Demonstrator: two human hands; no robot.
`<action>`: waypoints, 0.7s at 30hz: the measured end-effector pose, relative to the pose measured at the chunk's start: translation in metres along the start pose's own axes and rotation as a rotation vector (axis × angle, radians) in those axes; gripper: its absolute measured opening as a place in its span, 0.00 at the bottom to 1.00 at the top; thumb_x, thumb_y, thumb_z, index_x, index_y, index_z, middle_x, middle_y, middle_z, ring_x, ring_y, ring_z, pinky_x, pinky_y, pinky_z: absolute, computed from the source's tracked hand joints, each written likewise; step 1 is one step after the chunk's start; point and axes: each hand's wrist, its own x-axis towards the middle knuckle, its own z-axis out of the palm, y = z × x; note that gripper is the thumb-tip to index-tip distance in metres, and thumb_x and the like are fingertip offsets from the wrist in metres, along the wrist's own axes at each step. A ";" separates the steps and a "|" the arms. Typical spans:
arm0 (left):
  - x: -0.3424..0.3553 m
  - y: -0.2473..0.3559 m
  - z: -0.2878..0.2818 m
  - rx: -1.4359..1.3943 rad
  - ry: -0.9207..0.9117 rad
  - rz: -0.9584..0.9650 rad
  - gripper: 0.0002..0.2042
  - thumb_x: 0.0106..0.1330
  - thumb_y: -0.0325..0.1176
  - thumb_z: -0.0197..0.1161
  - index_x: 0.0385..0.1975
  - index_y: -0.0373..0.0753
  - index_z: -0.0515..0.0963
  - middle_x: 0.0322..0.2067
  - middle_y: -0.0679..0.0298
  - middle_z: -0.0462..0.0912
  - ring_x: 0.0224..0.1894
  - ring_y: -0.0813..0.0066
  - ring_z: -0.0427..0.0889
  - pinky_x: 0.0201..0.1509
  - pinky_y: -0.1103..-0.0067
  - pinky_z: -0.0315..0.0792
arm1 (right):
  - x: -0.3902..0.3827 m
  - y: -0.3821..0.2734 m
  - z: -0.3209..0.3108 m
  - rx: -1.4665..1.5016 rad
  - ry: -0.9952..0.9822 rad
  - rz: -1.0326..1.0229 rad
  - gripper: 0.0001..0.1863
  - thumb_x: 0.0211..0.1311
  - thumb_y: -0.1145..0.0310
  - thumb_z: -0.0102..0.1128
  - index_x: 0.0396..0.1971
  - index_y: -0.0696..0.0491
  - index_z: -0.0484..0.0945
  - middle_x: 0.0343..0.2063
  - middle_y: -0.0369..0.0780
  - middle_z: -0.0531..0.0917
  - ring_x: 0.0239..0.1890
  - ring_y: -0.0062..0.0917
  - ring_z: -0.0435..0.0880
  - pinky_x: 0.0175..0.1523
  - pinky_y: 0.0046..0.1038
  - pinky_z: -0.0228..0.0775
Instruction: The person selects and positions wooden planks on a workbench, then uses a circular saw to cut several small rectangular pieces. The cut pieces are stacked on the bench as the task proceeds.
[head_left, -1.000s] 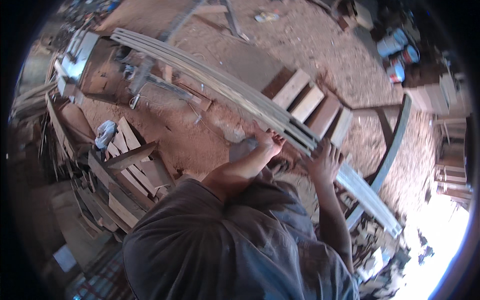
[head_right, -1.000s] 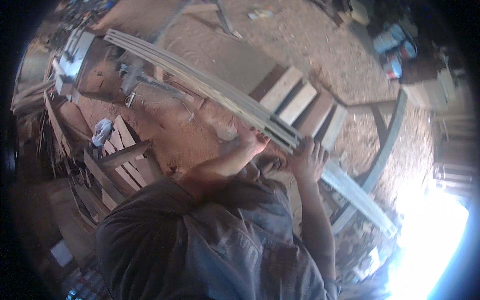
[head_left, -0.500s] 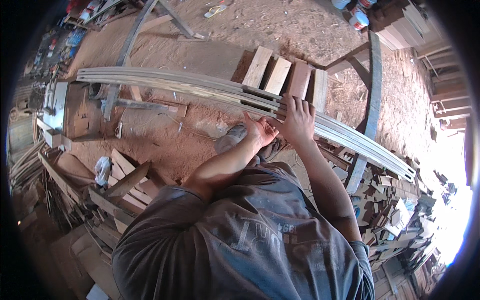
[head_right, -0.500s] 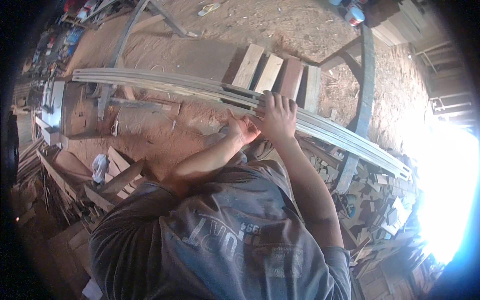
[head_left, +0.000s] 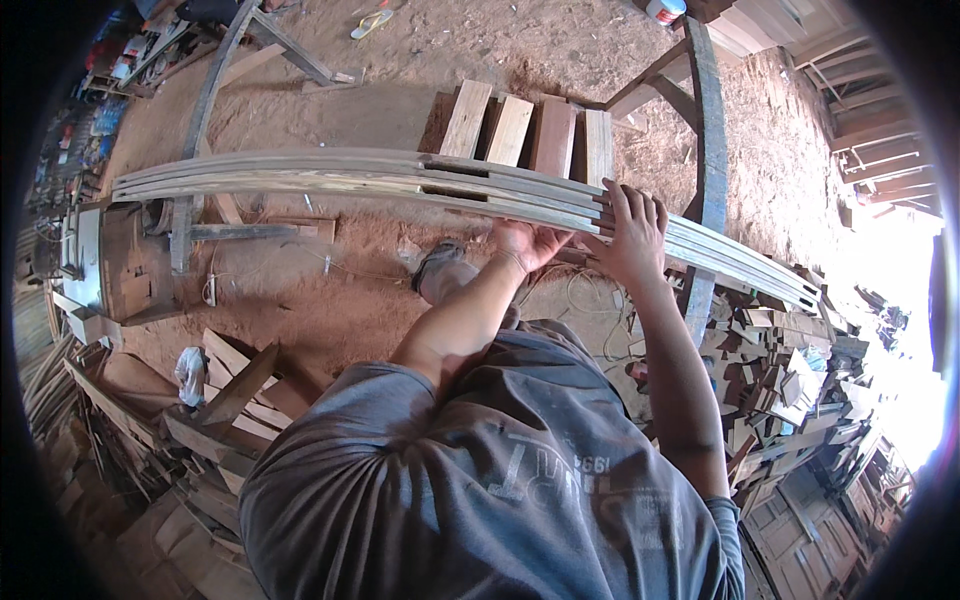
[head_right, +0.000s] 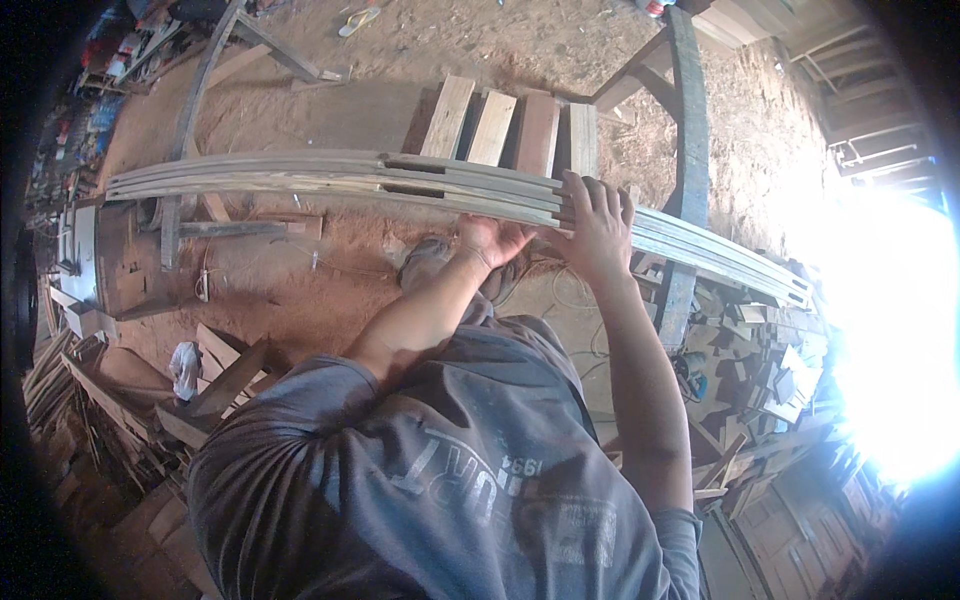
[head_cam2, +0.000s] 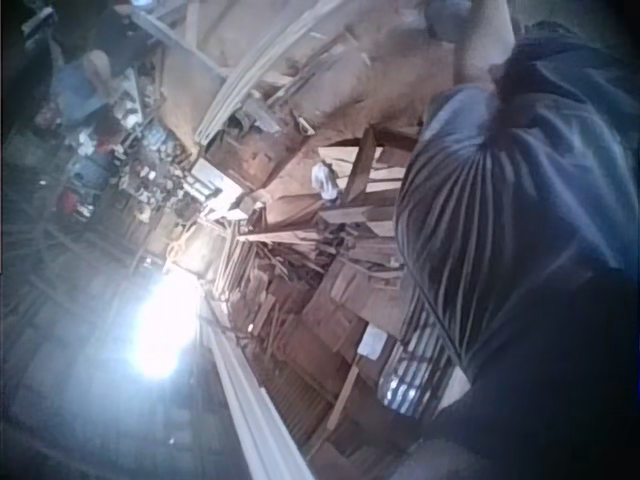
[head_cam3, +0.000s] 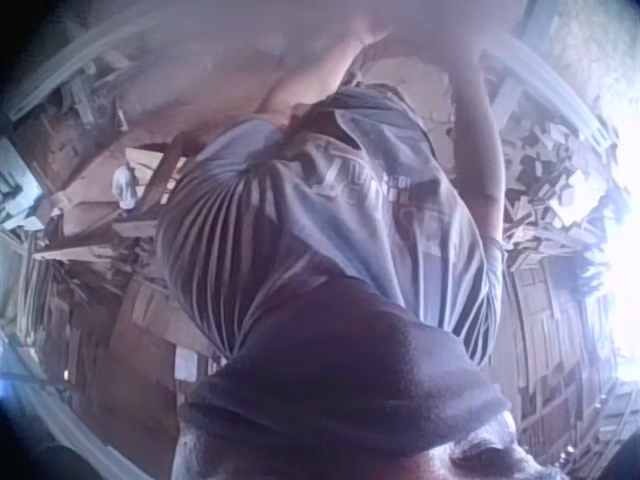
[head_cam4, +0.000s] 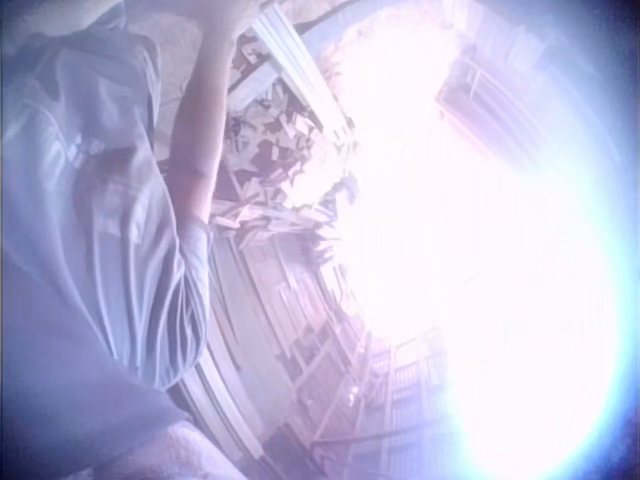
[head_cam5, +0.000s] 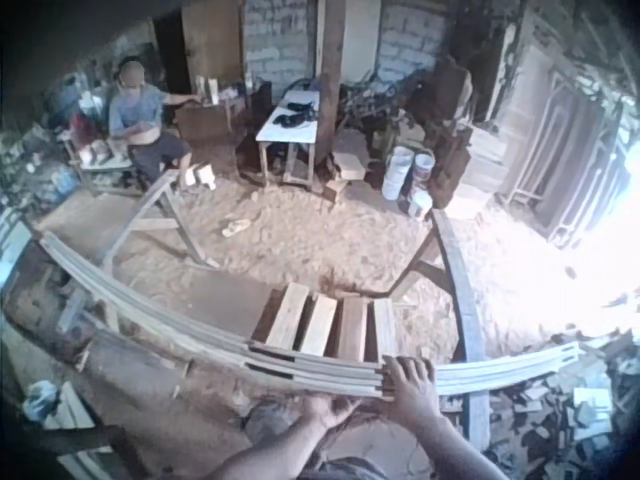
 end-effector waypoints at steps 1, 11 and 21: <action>0.001 0.006 0.000 -0.017 -0.082 -0.003 0.35 0.69 0.63 0.50 0.60 0.36 0.78 0.59 0.50 0.82 0.60 0.50 0.81 0.69 0.52 0.72 | 0.001 -0.004 -0.002 -0.001 -0.005 0.003 0.49 0.51 0.46 0.80 0.72 0.46 0.67 0.62 0.42 0.76 0.68 0.38 0.71 0.77 0.50 0.50; -0.058 0.081 0.002 -0.077 0.194 0.460 0.45 0.71 0.77 0.42 0.60 0.34 0.74 0.63 0.51 0.74 0.69 0.50 0.72 0.75 0.50 0.66 | 0.000 -0.005 0.001 -0.019 0.012 0.031 0.50 0.49 0.45 0.80 0.72 0.45 0.68 0.64 0.41 0.75 0.69 0.39 0.70 0.77 0.50 0.52; -0.121 0.235 0.038 -0.096 0.397 0.838 0.49 0.67 0.80 0.45 0.70 0.38 0.66 0.61 0.54 0.74 0.59 0.56 0.76 0.66 0.56 0.74 | -0.005 -0.011 0.005 -0.027 0.085 0.009 0.50 0.48 0.50 0.80 0.72 0.45 0.67 0.62 0.42 0.76 0.69 0.37 0.72 0.78 0.50 0.51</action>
